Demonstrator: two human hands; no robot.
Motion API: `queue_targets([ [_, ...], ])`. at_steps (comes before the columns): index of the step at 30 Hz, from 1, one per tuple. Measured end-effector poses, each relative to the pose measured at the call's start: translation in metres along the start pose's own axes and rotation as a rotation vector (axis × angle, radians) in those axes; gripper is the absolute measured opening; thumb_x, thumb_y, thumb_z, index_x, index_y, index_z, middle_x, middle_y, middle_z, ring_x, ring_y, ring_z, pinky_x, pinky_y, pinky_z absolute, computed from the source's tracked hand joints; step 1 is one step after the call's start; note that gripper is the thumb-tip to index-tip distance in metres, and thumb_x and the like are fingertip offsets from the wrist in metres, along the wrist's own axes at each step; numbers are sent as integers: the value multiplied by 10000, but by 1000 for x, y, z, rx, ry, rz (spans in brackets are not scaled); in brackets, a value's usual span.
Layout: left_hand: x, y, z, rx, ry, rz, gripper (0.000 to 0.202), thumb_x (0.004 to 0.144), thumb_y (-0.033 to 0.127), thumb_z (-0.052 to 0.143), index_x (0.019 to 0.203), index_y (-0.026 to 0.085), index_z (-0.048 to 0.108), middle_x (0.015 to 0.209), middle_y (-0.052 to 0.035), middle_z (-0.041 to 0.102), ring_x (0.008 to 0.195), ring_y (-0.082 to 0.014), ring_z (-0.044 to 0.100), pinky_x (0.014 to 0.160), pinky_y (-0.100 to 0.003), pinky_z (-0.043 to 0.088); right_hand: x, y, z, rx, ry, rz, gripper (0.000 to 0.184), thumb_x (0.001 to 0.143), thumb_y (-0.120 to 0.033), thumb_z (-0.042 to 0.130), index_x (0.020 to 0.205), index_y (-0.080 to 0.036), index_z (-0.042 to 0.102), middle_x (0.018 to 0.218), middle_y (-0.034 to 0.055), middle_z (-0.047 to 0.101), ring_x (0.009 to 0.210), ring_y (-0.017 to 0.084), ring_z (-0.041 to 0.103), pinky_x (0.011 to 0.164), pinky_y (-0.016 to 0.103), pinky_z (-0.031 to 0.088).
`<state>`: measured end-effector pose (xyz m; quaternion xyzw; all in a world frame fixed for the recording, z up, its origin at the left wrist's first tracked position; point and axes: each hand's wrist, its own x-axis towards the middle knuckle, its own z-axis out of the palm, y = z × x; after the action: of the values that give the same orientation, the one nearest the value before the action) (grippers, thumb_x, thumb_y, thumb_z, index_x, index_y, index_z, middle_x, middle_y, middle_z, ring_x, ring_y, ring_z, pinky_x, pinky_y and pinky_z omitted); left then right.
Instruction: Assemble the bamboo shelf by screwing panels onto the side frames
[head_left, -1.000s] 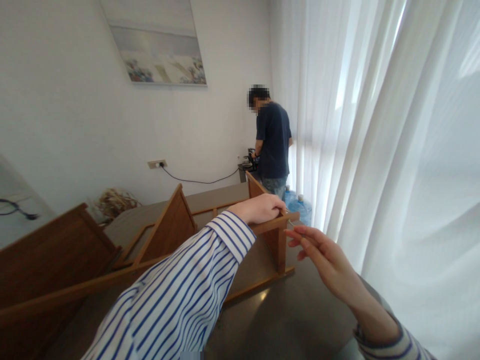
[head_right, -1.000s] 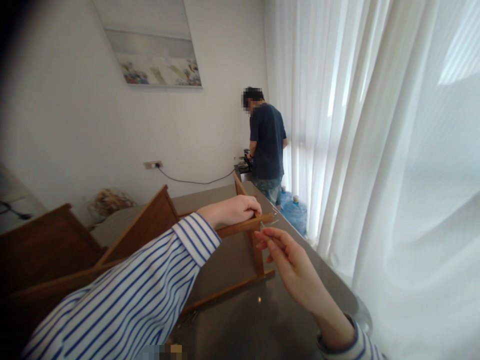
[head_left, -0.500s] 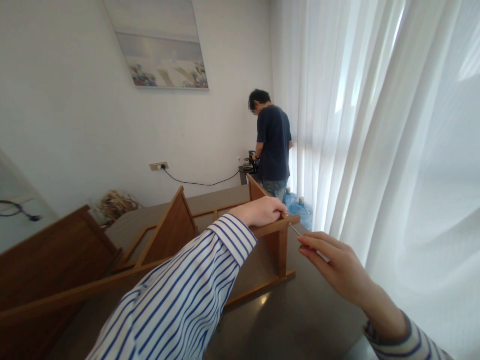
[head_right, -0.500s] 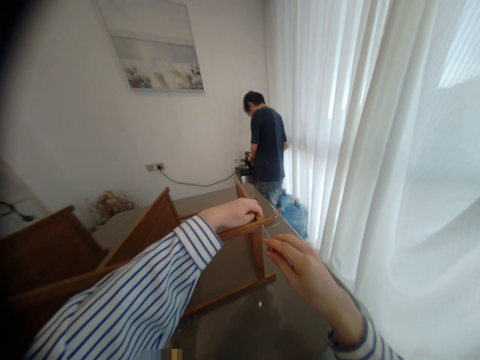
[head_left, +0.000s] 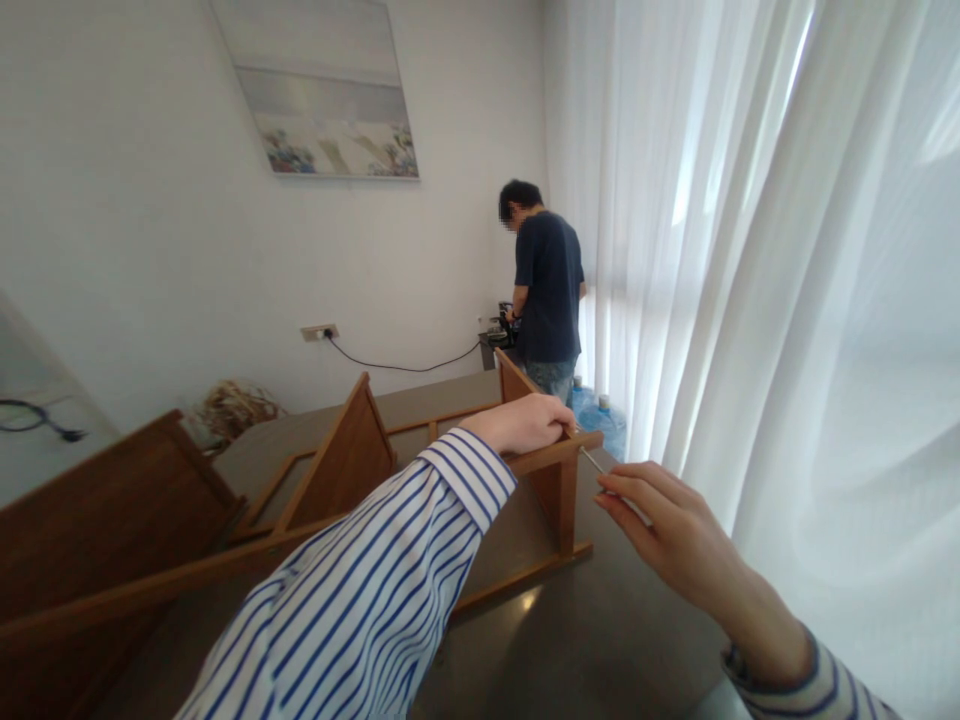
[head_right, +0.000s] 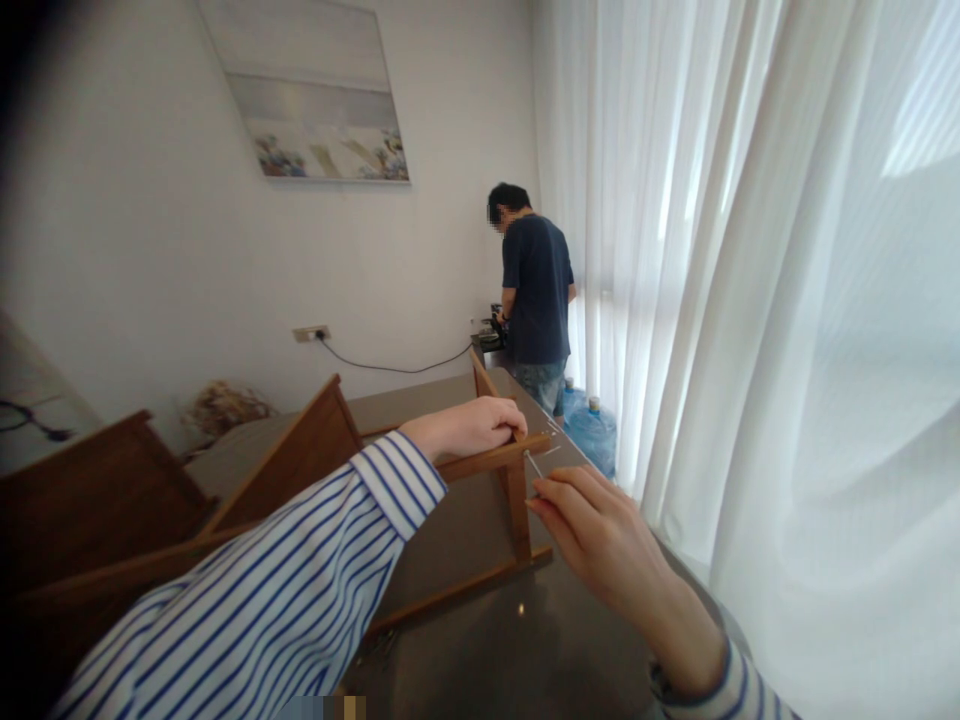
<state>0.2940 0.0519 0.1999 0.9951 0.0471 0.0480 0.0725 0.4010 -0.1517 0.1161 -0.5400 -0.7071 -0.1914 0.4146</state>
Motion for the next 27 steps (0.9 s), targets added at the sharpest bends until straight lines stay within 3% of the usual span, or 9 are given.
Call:
queue_targets([
  [7, -1, -1, 0, -19, 4, 26, 309, 812, 66, 443, 916, 151, 722, 951, -38, 693, 844, -126, 613, 819, -210, 455, -2, -10, 10, 79, 69, 175, 115, 948, -277, 527, 1014, -224, 605, 898, 56, 677, 785, 168, 642, 690, 300, 537],
  [18, 0, -1, 0, -9, 7, 23, 299, 818, 83, 452, 926, 162, 719, 943, -33, 693, 850, -127, 616, 812, -210, 453, 2, -18, 14, 61, 141, 212, 104, 949, -261, 509, 935, -226, 606, 824, 27, 703, 716, 155, 659, 647, 271, 504],
  [23, 1, -2, 1, -10, 0, 30, 299, 811, 76, 451, 926, 156, 716, 948, -35, 695, 852, -130, 612, 812, -215, 453, 1, -19, 17, 113, 150, 396, 169, 957, -337, 488, 903, -222, 599, 734, 25, 695, 651, 166, 660, 581, 277, 489],
  [27, 1, -3, 2, -3, 3, 16, 302, 807, 80, 455, 932, 169, 715, 955, -26, 690, 883, -136, 610, 842, -223, 449, 2, -20, 20, 362, 163, 580, 237, 950, -416, 491, 892, -214, 600, 795, 47, 712, 653, 166, 659, 592, 286, 513],
])
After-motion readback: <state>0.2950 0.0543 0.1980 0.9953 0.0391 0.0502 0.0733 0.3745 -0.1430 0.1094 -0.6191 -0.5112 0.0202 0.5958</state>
